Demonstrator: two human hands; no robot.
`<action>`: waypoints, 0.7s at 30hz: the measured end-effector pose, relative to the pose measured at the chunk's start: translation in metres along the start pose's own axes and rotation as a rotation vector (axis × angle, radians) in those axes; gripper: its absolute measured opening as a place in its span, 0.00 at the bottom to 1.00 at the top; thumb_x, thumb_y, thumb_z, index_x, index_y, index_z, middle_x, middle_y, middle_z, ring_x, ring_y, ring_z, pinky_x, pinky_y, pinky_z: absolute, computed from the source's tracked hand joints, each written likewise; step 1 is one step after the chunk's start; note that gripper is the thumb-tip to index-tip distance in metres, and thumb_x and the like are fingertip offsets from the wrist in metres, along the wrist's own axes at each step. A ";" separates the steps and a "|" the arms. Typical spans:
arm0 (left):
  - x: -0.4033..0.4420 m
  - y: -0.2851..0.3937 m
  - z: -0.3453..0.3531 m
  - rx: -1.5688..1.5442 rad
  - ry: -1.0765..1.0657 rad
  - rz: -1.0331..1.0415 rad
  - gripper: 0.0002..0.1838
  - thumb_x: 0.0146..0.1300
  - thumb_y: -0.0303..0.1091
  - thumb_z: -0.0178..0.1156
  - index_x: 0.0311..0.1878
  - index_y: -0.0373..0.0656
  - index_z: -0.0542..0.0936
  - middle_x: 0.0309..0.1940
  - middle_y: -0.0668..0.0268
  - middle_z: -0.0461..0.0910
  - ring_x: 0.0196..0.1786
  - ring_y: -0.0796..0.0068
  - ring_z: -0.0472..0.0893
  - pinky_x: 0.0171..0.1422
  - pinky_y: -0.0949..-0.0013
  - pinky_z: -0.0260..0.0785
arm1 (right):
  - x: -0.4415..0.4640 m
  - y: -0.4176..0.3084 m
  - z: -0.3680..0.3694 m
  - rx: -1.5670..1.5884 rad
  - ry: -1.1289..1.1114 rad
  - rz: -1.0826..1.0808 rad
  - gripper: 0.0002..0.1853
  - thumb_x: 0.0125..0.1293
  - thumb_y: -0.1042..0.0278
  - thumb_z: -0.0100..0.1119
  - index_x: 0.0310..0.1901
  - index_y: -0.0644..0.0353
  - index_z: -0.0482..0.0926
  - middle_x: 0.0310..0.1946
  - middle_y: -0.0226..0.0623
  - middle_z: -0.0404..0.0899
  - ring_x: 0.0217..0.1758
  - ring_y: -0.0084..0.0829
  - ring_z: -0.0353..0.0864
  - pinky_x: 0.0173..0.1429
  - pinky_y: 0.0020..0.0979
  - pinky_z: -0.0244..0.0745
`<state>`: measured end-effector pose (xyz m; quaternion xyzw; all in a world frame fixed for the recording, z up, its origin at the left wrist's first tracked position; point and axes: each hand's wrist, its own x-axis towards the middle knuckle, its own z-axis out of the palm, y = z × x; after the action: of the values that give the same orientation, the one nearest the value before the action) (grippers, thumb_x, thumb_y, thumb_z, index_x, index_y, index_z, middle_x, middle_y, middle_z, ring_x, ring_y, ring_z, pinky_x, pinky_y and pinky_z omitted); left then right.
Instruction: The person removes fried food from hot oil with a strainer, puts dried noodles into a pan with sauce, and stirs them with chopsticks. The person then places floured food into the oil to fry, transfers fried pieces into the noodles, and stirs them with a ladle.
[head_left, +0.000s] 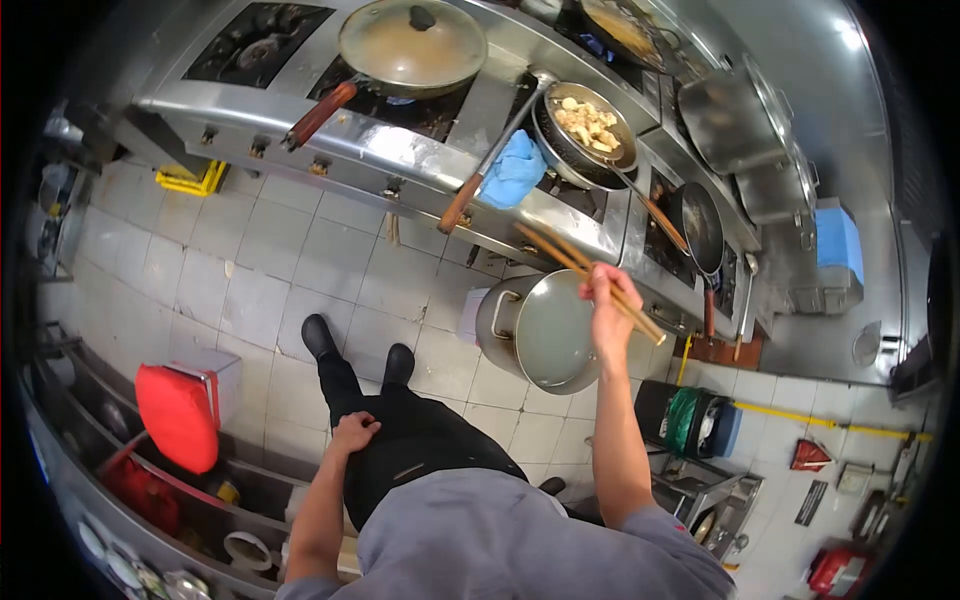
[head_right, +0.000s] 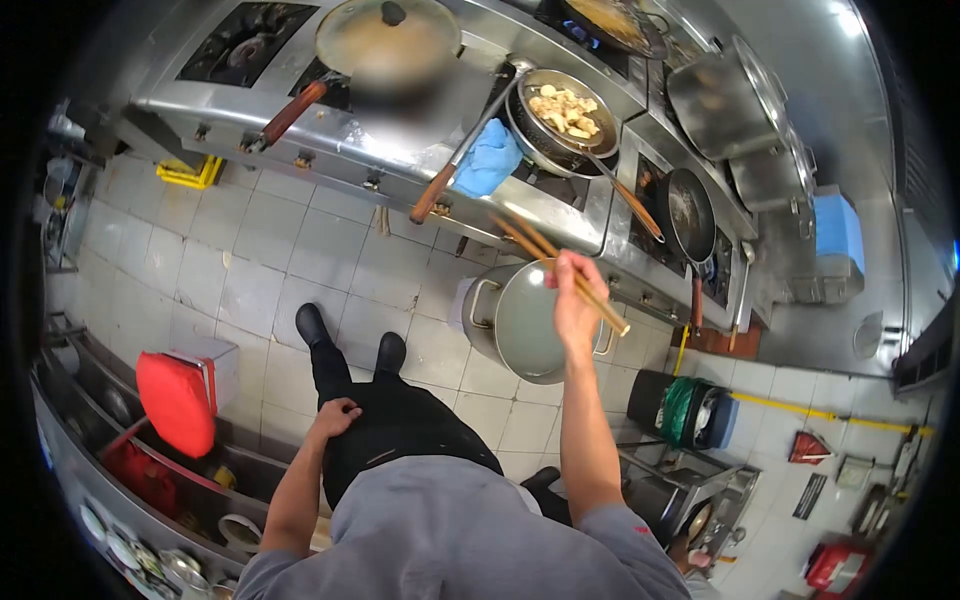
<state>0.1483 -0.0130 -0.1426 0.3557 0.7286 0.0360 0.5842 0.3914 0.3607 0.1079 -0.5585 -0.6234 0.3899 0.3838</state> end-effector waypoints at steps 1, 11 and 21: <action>0.000 -0.012 0.010 -0.110 0.042 -0.019 0.29 0.58 0.57 0.60 0.55 0.44 0.79 0.52 0.54 0.80 0.62 0.51 0.73 0.66 0.54 0.65 | 0.012 0.001 0.003 0.027 0.034 -0.019 0.14 0.70 0.61 0.58 0.42 0.68 0.78 0.29 0.36 0.80 0.29 0.23 0.79 0.36 0.24 0.77; -0.046 -0.053 0.006 0.210 0.247 -0.158 0.20 0.59 0.45 0.56 0.38 0.34 0.81 0.38 0.44 0.82 0.45 0.45 0.81 0.52 0.49 0.74 | 0.076 0.043 0.036 0.285 0.122 0.019 0.12 0.69 0.63 0.58 0.39 0.66 0.79 0.27 0.38 0.80 0.26 0.26 0.82 0.32 0.25 0.80; -0.079 0.012 -0.186 -0.388 0.754 0.336 0.08 0.60 0.31 0.61 0.35 0.36 0.82 0.20 0.64 0.79 0.25 0.77 0.76 0.32 0.69 0.69 | 0.069 0.066 0.036 0.411 0.187 0.123 0.10 0.69 0.64 0.58 0.40 0.64 0.79 0.29 0.35 0.79 0.26 0.24 0.80 0.32 0.25 0.80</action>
<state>-0.0042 0.0196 -0.0129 0.3150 0.8023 0.3932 0.3202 0.3792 0.4325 0.0357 -0.5392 -0.4575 0.4780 0.5210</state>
